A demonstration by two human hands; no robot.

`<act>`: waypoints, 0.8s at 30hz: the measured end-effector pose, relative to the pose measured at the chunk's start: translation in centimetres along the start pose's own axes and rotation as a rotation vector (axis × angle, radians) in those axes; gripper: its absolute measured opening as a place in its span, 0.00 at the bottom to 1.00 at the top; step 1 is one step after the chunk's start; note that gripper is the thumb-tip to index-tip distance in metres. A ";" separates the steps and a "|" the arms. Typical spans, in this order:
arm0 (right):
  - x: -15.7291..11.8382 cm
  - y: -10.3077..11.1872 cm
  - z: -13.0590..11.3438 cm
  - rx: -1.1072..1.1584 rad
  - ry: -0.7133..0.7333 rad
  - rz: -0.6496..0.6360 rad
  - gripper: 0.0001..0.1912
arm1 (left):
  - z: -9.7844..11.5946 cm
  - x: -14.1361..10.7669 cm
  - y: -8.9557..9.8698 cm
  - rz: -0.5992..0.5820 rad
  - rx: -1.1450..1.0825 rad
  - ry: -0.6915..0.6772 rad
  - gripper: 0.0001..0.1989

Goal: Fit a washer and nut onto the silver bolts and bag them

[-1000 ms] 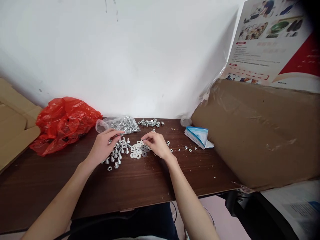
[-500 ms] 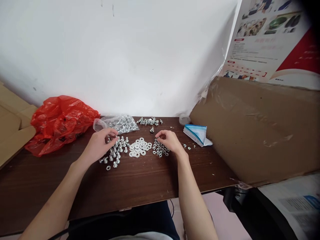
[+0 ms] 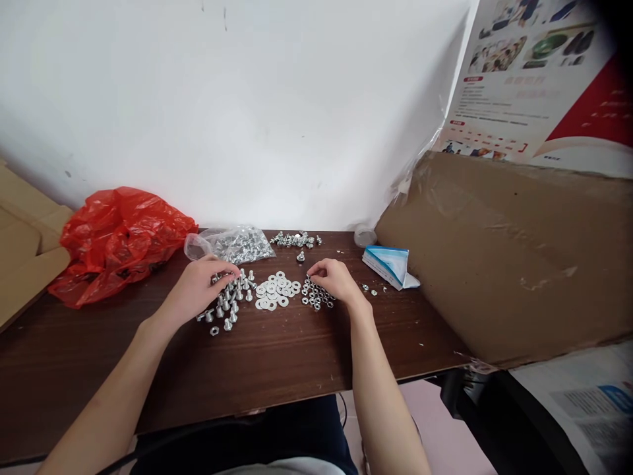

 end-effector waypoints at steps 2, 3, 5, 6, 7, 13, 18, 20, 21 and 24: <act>0.0 0.1 -0.1 -0.047 0.002 0.018 0.08 | 0.0 0.0 0.0 -0.002 -0.002 -0.016 0.17; -0.1 0.2 -0.1 -0.061 0.002 0.025 0.07 | 0.0 0.0 0.0 -0.007 -0.005 -0.019 0.17; -0.1 0.2 -0.2 -0.060 -0.001 0.025 0.08 | 0.0 0.0 0.0 -0.015 -0.013 -0.010 0.16; -0.2 0.2 -0.2 -0.052 -0.004 0.022 0.08 | -0.1 0.0 0.0 -0.017 -0.017 0.000 0.16; -0.2 0.1 -0.2 -0.043 -0.005 0.019 0.08 | -0.1 0.0 0.0 -0.015 -0.020 0.009 0.16; -0.2 0.0 -0.6 0.009 0.032 0.017 0.06 | 0.5 0.0 0.2 0.023 0.002 -0.031 0.15; -0.2 0.2 -1.0 0.033 0.042 0.026 0.06 | 0.5 -0.1 -0.3 -0.035 0.026 -0.062 0.16; -0.3 0.1 -1.3 0.038 0.045 0.016 0.06 | 0.3 -0.1 -0.5 -0.060 0.033 -0.072 0.16; -0.3 0.1 -1.4 0.040 0.050 0.011 0.06 | 0.2 -0.1 -0.6 -0.070 0.034 -0.082 0.16; -0.3 -0.2 -1.8 0.052 0.077 -0.004 0.06 | 0.1 -0.1 -0.7 -0.085 0.032 -0.127 0.14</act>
Point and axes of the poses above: each hand's wrist, its own x-axis towards the middle knuckle, its own y-axis out of the back of the hand, z = x × y, the point moved 7 cm from there along x, towards the middle knuckle, and after that the axes turned 2 degrees about -y, right-handed, at the moved point
